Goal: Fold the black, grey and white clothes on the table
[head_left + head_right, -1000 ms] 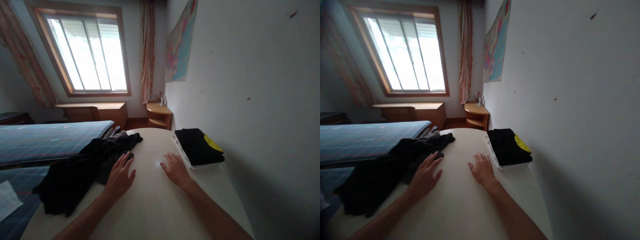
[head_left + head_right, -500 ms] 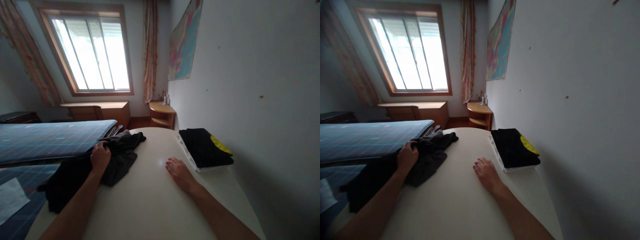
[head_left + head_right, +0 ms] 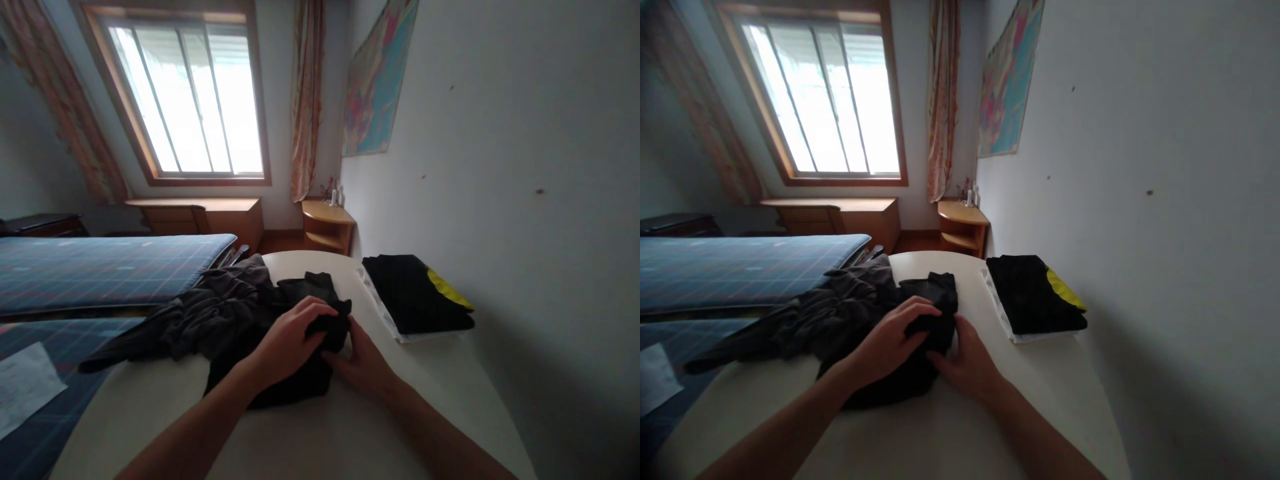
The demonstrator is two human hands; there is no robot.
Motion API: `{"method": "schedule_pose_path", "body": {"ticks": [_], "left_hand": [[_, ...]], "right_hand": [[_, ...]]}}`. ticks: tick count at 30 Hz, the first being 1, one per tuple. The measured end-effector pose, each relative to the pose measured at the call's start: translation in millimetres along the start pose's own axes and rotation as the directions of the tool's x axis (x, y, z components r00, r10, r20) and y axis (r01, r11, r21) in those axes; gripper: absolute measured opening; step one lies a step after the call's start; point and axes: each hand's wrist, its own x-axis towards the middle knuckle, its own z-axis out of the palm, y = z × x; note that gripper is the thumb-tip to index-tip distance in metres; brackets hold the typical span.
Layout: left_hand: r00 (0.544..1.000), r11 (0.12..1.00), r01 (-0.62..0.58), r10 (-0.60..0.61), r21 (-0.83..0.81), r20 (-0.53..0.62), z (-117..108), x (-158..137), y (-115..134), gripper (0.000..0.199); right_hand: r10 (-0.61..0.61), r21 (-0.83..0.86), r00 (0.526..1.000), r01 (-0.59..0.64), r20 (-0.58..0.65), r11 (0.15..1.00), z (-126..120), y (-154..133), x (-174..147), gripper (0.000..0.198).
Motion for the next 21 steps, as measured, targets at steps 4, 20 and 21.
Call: {"method": "schedule_pose_path", "body": {"ticks": [4,20,21], "left_hand": [[0.952,0.988,0.141,-0.154,0.070,0.265,4.0,-11.4,-2.4,0.070],[0.900,0.910,0.413,-0.411,-0.015,-0.147,-23.3,2.6,-56.9,0.024],[0.892,0.905,0.426,-0.422,-0.013,-0.163,-26.7,2.3,-59.5,0.026]], "right_hand": [[0.110,0.066,0.993,-0.114,0.050,0.991,-11.6,0.8,5.7,0.034],[0.161,-0.240,0.971,-0.201,-0.179,0.950,-47.7,21.6,17.4,0.030],[0.206,-0.257,0.966,-0.241,-0.157,0.936,-49.1,21.3,17.8,0.030]]}}
